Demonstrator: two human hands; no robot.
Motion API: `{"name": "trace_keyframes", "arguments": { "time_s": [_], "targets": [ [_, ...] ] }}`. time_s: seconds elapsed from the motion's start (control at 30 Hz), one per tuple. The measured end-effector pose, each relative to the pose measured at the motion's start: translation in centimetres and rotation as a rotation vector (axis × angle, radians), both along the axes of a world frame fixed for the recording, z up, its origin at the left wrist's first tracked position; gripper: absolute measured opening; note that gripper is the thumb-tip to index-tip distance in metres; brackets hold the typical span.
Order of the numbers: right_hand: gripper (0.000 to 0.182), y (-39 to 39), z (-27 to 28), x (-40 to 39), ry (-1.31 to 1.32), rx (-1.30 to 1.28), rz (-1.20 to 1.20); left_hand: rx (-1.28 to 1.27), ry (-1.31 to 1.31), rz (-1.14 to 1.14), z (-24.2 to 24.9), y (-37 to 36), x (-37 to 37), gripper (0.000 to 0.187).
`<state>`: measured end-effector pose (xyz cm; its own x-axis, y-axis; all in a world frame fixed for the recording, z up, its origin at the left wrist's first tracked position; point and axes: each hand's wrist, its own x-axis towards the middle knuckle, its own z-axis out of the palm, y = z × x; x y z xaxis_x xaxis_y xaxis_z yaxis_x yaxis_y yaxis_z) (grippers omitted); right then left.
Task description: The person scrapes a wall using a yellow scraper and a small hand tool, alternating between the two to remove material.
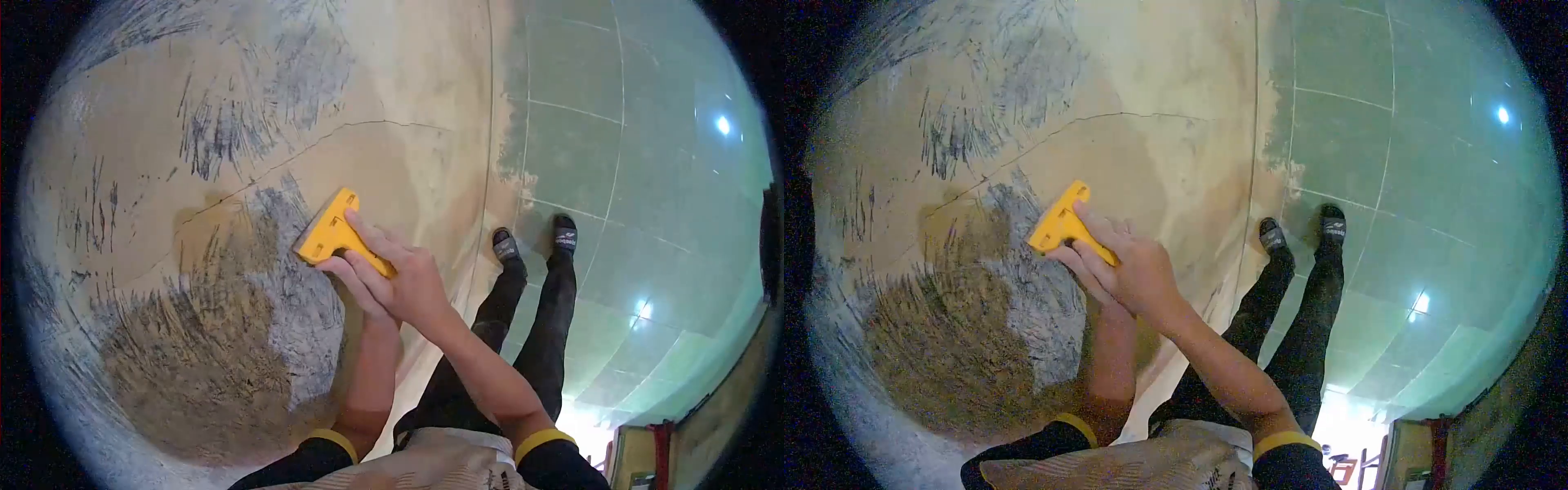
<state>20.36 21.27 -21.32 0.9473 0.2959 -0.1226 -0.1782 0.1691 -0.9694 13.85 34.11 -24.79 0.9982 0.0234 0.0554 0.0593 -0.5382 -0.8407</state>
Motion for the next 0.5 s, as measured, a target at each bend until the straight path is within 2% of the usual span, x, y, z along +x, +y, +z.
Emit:
{"name": "trace_keyframes", "arguments": {
  "time_s": [0.13,0.2,0.23,0.27,0.33,0.4,0.5],
  "targets": [
    [0.051,-0.5,0.6,-1.7,-0.131,-0.139,0.004,0.034,-0.016,-0.026,1.6,-1.9,-2.6,0.037],
    [0.053,0.2,0.5,-0.6,0.021,-0.212,0.161,0.041,-0.001,-0.034,0.6,-0.5,-0.4,0.037],
    [0.054,0.2,-0.2,1.7,0.026,-0.034,0.027,0.045,-0.022,-0.036,-0.6,0.2,2.4,0.038],
    [0.054,-0.1,-0.1,1.5,0.018,-0.028,0.034,0.060,-0.032,-0.032,0.1,-0.2,1.1,0.038],
    [0.055,-0.8,0.5,0.3,-0.077,-0.176,0.090,0.088,-0.034,-0.034,0.2,-1.4,0.3,0.038],
    [0.054,-0.3,0.1,0.6,-0.064,-0.155,0.086,0.101,-0.046,-0.052,0.7,-2.1,-0.3,0.038],
    [0.053,-0.1,-0.4,2.1,-0.021,-0.091,0.064,0.115,-0.040,-0.060,-0.4,-0.6,3.0,0.039]
  ]
}}
